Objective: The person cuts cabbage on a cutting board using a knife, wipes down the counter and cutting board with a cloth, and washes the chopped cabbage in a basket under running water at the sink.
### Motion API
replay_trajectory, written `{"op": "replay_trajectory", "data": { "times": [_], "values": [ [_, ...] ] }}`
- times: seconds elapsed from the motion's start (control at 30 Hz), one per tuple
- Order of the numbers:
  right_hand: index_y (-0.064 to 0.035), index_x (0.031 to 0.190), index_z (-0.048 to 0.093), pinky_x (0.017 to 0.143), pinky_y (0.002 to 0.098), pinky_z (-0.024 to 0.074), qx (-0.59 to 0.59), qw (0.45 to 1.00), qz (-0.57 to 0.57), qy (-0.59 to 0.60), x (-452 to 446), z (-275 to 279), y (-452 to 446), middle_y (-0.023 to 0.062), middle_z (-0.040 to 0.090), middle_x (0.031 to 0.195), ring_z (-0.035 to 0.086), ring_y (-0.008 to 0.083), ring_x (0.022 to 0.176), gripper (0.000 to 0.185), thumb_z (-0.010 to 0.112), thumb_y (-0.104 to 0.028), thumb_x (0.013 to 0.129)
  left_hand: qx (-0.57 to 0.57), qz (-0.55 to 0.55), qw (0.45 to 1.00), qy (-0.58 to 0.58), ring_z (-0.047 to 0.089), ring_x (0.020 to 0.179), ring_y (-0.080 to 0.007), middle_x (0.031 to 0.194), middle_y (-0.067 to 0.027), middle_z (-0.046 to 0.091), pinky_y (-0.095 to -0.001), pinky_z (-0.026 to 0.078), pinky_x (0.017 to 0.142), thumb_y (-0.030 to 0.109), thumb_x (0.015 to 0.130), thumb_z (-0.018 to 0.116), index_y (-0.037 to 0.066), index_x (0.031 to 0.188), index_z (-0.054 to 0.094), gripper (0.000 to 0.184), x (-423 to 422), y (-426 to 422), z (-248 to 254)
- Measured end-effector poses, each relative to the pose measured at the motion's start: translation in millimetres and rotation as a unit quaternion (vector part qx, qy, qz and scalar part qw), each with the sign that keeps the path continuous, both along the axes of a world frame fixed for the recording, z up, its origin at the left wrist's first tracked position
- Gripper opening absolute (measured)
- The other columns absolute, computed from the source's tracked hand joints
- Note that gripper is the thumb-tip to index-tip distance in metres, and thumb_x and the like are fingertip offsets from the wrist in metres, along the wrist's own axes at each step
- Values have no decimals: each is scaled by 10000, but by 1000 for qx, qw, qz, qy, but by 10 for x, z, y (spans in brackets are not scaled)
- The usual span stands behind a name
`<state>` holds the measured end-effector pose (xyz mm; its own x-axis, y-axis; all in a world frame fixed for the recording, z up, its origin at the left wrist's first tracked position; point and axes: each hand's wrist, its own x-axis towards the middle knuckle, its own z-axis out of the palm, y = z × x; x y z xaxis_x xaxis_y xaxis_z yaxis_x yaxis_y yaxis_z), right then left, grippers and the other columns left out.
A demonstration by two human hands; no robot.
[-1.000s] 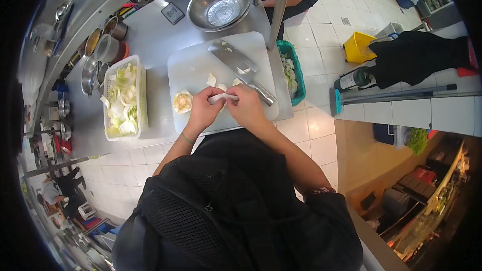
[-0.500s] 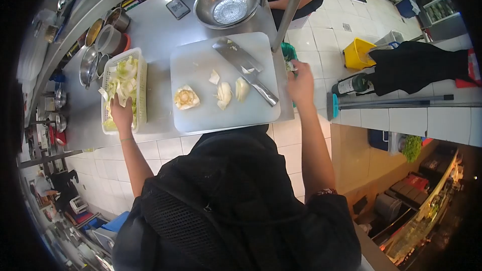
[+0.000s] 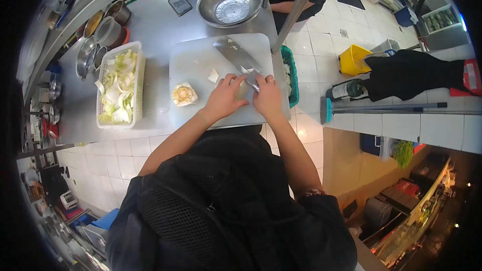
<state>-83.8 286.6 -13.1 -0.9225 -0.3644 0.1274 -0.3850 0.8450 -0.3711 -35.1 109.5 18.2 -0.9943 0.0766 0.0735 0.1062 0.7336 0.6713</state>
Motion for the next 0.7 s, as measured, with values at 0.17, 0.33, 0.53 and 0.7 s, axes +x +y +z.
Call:
{"op": "replay_trajectory", "data": {
  "times": [0.17,0.33,0.53,0.7],
  "values": [
    [-41,1162,610,784,447,504,-129,986,-32,-105,23,-5,214,184,616,968,629,362,893,426,636,-20,737,31,4,999,-43,633,1012,-330,1174,-156,598,-414,529,907,105,779,738,57,1309,569,558,-260,-139,-461],
    [-4,1161,558,583,393,501,-259,933,-90,-233,367,306,435,135,589,819,592,225,628,367,666,-107,826,274,83,945,-160,680,885,-231,1064,-123,644,-353,552,797,-35,779,615,43,1267,597,495,-287,-446,-571],
    [13,1066,533,658,407,500,-280,872,-136,-378,610,313,638,210,629,844,641,301,746,249,656,-153,927,366,116,905,-186,650,884,-159,1042,-70,616,-300,538,749,-86,797,577,49,1306,604,527,-291,-533,-321],
    [23,1075,521,682,440,502,-243,844,-161,-450,552,329,625,239,629,849,642,350,753,251,643,-149,939,359,109,918,-129,647,927,-148,1063,-46,666,-302,540,810,-106,823,578,36,1285,617,485,-375,-649,-366]
  ]
}}
